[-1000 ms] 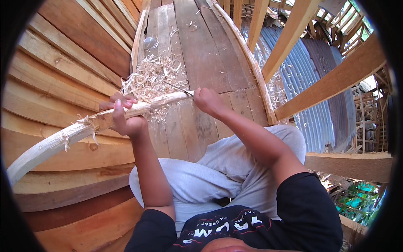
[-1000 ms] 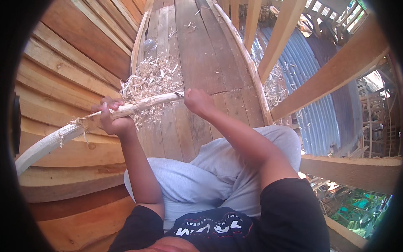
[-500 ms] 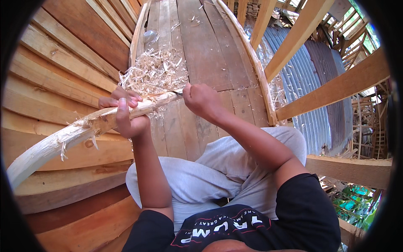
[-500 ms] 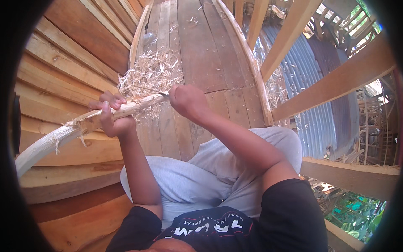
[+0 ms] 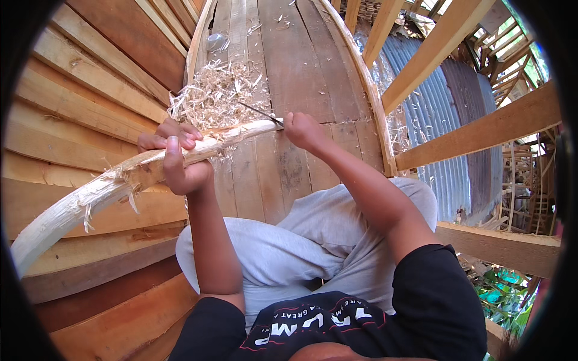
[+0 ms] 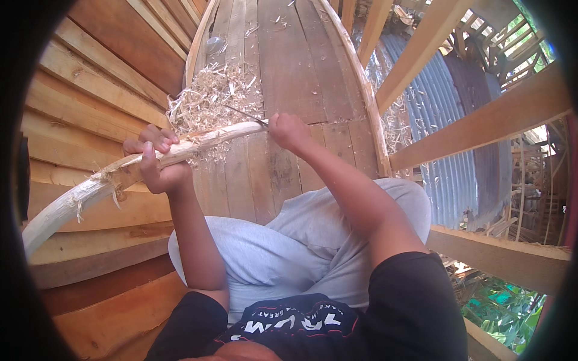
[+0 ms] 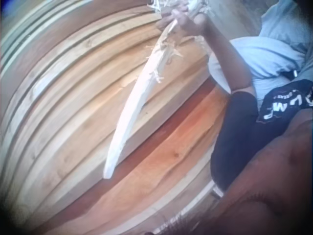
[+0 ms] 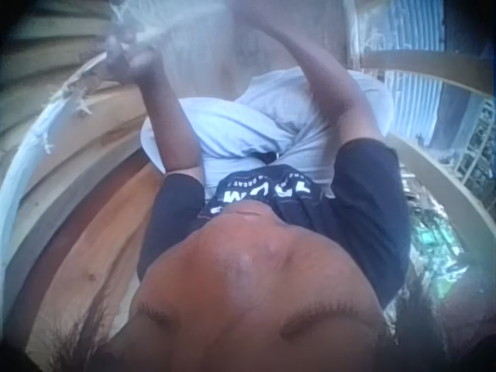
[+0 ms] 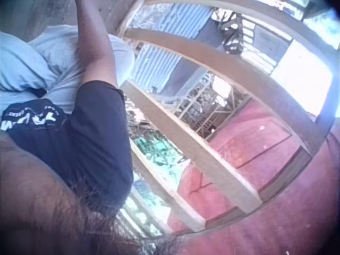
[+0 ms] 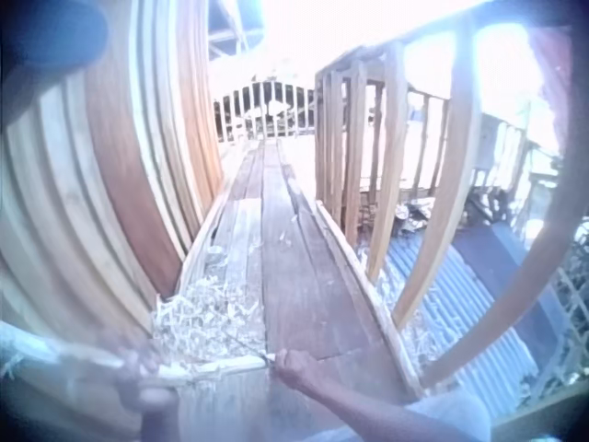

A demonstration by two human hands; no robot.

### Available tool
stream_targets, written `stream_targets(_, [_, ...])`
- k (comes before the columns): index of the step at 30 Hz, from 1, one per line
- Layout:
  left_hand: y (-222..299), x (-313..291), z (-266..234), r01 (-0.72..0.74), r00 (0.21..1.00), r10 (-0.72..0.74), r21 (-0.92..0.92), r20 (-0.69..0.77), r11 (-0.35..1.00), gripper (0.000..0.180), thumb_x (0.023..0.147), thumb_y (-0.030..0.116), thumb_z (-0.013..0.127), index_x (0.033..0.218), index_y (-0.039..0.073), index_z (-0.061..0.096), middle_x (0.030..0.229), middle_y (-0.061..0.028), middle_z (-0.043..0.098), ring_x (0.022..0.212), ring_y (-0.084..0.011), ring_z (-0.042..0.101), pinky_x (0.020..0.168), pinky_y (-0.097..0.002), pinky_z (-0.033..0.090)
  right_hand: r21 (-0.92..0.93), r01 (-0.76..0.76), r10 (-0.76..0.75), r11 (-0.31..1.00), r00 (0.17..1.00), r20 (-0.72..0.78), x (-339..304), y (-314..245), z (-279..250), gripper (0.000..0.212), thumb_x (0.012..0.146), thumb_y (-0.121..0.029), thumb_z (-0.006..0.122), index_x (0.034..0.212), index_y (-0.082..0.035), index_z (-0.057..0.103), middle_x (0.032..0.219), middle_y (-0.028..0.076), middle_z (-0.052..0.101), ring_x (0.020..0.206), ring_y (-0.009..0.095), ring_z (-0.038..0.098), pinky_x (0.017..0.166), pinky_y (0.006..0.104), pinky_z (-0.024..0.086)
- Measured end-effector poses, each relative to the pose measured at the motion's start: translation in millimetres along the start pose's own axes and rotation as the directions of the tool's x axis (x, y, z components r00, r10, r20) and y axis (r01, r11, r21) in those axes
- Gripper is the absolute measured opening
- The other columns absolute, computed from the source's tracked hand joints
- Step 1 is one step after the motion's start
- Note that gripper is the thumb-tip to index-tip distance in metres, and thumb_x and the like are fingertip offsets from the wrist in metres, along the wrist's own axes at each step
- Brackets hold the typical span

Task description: The person is sitting inside a wooden boat hull, using a knife to carve and shape a long piece of wood. They hold the wood with their left hand and use the knife in their right hand to shave off thin strips, creating wood shavings that accumulate on the floor.

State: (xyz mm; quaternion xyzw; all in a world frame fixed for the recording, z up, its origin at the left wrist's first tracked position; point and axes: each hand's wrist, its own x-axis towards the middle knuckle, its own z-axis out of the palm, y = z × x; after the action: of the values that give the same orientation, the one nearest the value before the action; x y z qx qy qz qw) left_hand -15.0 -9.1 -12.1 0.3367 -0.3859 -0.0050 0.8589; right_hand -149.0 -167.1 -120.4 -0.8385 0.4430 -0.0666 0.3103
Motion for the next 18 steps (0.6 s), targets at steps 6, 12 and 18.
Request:
stream_targets(6, [8.4, -1.6, -1.9, 0.011, 1.0, -0.012, 0.068, 0.013, 0.998, 0.011, 0.079, 0.013, 0.051, 0.081, 0.013, 0.04, 0.06, -0.0039, 0.042, 0.06, -0.0125, 0.041, 0.059, -0.0272, 0.043, 0.031, 0.159, -0.159, 0.987, 0.987, -0.019, -26.7, -42.9, -16.0, 0.055, 0.096, -0.032, 0.032, 0.074, 0.004, 0.066, 0.081, 0.029, 0.064, 0.079, 0.048, 0.063, 0.077, 0.0544, 0.048])
stream_targets(12, [5.2, -4.8, 5.9, -0.004, 1.0, 0.004, 0.055, 0.001, 0.998, 0.011, 0.079, 0.013, 0.051, 0.081, 0.013, 0.041, 0.059, -0.0037, 0.042, 0.061, -0.0125, 0.041, 0.058, -0.0269, 0.042, -0.029, -0.021, 0.019, 0.999, 0.999, -0.048, 2.6, 0.3, 8.4, 0.051, 0.096, -0.03, 0.033, 0.077, 0.002, 0.067, 0.083, 0.026, 0.066, 0.081, 0.042, 0.065, 0.077, 0.0517, 0.05])
stream_targets(18, [2.6, -0.6, 2.9, -0.005, 0.998, 0.006, -0.016, 0.06, 1.0, 0.01, 0.079, 0.013, 0.052, 0.082, 0.013, 0.042, 0.059, -0.0032, 0.043, 0.061, -0.0129, 0.041, 0.059, -0.027, 0.042, -0.012, 0.078, -0.078, 0.997, 0.995, -0.063, -2.3, 4.0, 4.4, 0.053, 0.097, -0.032, 0.032, 0.08, 0.001, 0.069, 0.084, 0.025, 0.067, 0.083, 0.042, 0.065, 0.078, 0.051, 0.05])
